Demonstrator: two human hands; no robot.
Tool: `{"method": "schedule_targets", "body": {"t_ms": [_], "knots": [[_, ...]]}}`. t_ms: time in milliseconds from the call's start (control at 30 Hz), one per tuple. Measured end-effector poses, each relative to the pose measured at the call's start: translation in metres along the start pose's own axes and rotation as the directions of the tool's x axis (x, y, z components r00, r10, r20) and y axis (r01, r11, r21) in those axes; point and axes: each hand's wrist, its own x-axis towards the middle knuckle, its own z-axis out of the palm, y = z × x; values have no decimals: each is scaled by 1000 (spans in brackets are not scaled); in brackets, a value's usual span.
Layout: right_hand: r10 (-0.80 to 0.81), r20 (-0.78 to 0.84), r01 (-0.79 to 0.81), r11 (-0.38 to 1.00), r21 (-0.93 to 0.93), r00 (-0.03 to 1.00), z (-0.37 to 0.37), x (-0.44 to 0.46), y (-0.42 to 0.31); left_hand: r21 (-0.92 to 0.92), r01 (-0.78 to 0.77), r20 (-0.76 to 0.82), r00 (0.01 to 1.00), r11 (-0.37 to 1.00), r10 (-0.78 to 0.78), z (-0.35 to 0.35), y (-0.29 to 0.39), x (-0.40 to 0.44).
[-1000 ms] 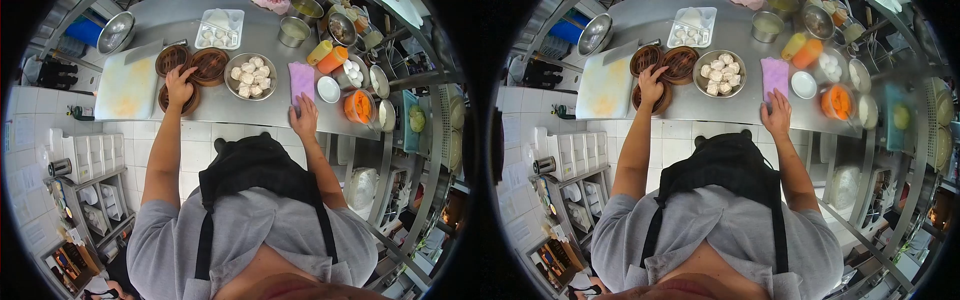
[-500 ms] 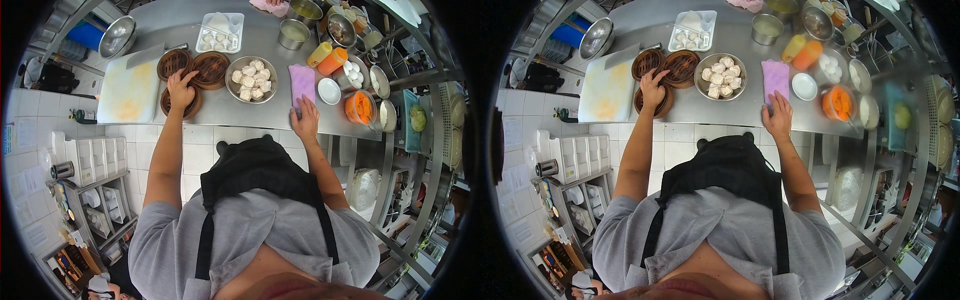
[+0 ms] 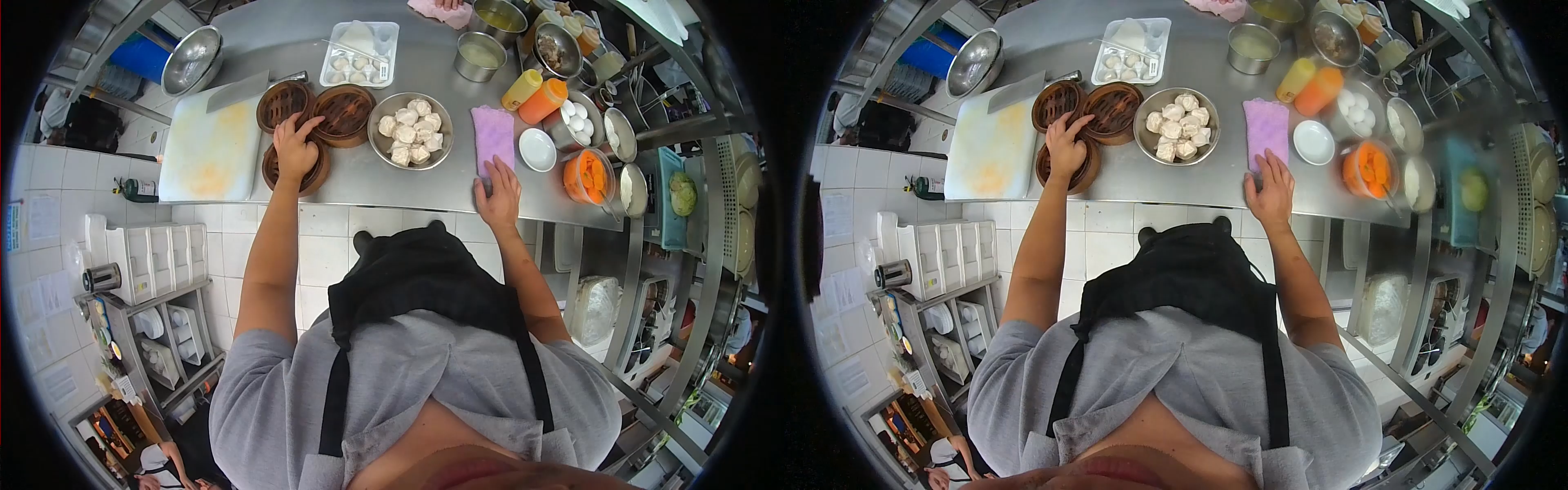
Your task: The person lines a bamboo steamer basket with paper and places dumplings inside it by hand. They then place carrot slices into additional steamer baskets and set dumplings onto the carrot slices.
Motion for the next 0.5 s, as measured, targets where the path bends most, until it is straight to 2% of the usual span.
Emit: {"method": "schedule_targets", "body": {"t_ms": [500], "knots": [[5, 12, -5, 1000, -5, 1000, 1, -1, 2, 8, -13, -9, 1000, 1000, 13, 1, -1, 1]]}}
